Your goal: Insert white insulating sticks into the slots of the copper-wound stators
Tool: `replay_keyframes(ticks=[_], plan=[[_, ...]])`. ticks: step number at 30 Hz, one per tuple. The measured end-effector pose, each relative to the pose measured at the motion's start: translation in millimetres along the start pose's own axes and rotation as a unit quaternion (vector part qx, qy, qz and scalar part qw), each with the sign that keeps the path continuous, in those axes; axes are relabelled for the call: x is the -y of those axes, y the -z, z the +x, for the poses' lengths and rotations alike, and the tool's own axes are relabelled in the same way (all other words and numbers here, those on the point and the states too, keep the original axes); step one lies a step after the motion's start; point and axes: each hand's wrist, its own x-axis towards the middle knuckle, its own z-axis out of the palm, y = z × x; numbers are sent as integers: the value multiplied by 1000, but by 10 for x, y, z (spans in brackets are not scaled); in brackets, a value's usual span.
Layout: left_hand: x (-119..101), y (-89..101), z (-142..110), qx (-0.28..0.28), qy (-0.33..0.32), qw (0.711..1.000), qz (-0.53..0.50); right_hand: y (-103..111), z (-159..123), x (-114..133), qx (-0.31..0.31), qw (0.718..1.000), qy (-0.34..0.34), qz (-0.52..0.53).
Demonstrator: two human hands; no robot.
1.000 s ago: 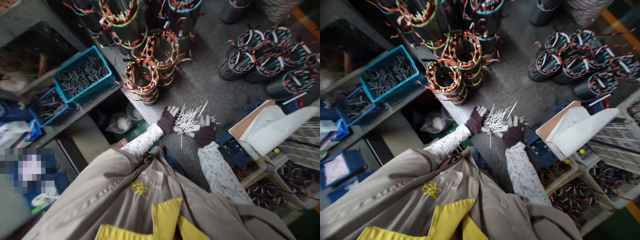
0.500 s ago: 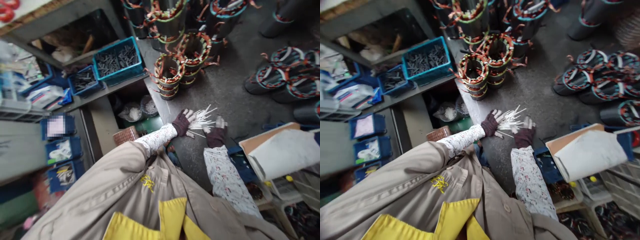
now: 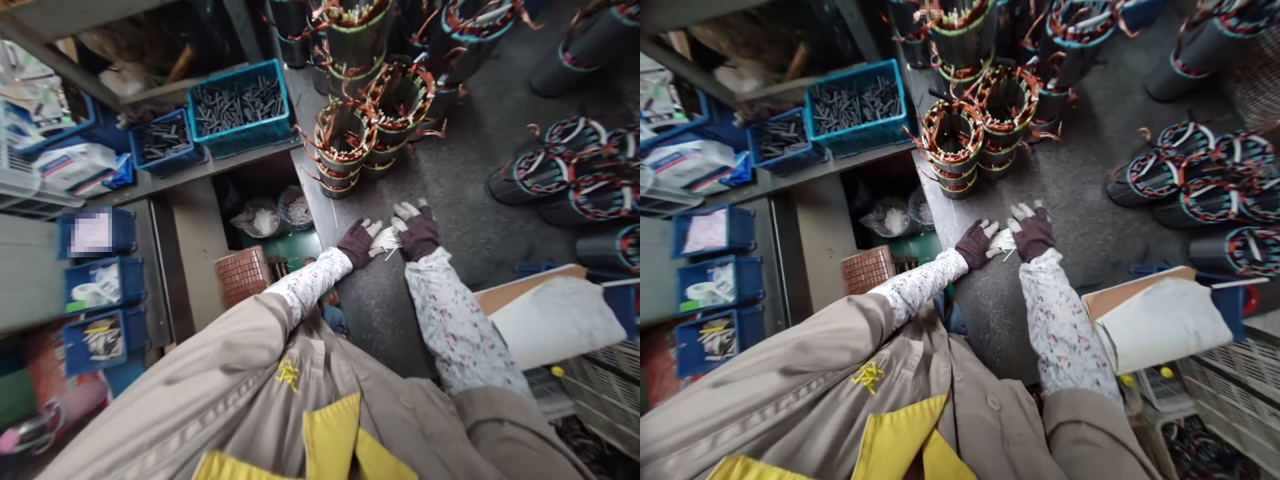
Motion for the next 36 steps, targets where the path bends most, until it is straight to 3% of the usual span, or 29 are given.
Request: replay_keyframes(ticks=[3, 7, 10, 11, 14, 16, 19, 21, 25, 29, 34, 36], plan=[[30, 7, 54, 11, -3, 1000, -6, 178, 223, -88, 139, 989, 21, -52], [89, 47, 134, 17, -36, 998, -39, 309, 3, -105, 205, 973, -9, -103], [213, 161, 94, -24, -55, 997, -51, 297, -329, -104, 199, 971, -23, -133], [267, 210, 55, -50, -28, 997, -43, 271, -414, -110, 186, 973, -32, -134], [415, 329, -93, -118, 135, 984, 1, 159, -536, -132, 142, 982, -49, -119], [467, 359, -164, -97, 156, 983, 11, 83, -535, -131, 129, 985, -40, -106], [489, 340, -149, -13, 26, 999, -24, 1, -512, -80, 130, 987, -13, -92], [510, 318, -59, 10, -27, 997, -70, -34, -510, -19, 137, 987, 5, -83], [603, 314, 197, 4, 3, 987, -160, -105, -516, 102, 149, 986, 29, -63], [611, 349, 396, 56, 6, 991, -123, -189, -487, 180, 148, 988, 31, -42], [466, 412, 529, 192, -144, 969, -53, -172, -514, 207, 133, 991, 22, -17], [468, 455, 502, 203, -197, 958, -49, -111, -605, 144, 109, 994, 0, -21]])
